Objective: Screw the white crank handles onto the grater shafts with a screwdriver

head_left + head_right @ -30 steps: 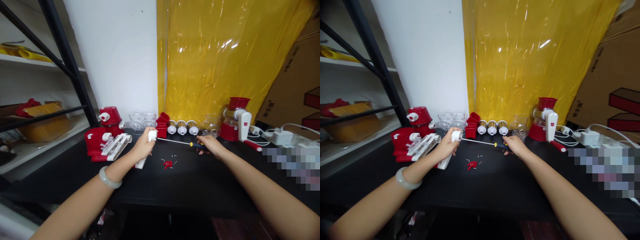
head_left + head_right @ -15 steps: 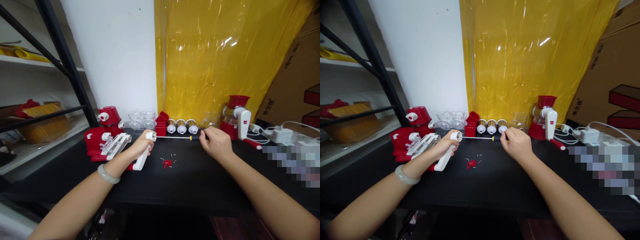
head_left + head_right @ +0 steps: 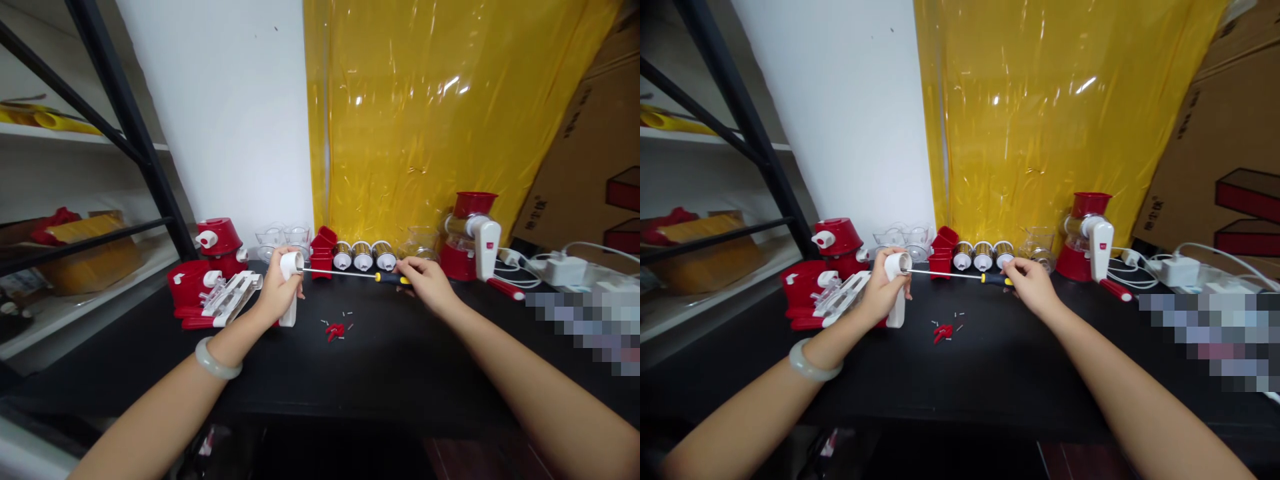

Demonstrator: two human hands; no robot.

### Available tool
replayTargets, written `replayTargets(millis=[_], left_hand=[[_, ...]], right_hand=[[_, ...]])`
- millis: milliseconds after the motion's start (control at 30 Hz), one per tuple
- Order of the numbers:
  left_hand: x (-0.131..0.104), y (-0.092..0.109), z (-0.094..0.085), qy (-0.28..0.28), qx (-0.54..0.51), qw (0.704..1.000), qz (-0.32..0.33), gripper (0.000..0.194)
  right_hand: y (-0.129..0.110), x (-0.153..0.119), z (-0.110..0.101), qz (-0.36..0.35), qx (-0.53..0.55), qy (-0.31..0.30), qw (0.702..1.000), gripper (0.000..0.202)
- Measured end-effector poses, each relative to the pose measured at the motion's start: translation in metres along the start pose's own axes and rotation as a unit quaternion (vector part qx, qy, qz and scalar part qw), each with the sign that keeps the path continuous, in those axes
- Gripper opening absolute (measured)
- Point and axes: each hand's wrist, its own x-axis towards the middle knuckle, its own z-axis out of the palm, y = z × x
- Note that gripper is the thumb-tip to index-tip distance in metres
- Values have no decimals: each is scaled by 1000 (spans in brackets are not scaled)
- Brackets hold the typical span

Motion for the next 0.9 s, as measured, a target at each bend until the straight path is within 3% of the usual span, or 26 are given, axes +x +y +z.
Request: replayTargets(millis=[100,200,300,667,900], left_hand=[[0,-5,-3,14,12,995,99,48],[1,-12,-5,33,50,971,230,57],[3,-16,-6,55,88,944,312,60],[3,-16,-5,26,85,931,355,51],[6,-16,-9,54,107,921,370,48]], right_hand=[[-11,-9,-5,-96,-105,17,990,38],[-20,-14,-9,-230,-196,73,950,39],[-23,-16,-12,-310,-231,120,914,36],[-25,-21,-13,-364,-253,165,881,30],[-27,-25,-15,-426,-238,160,858,18]])
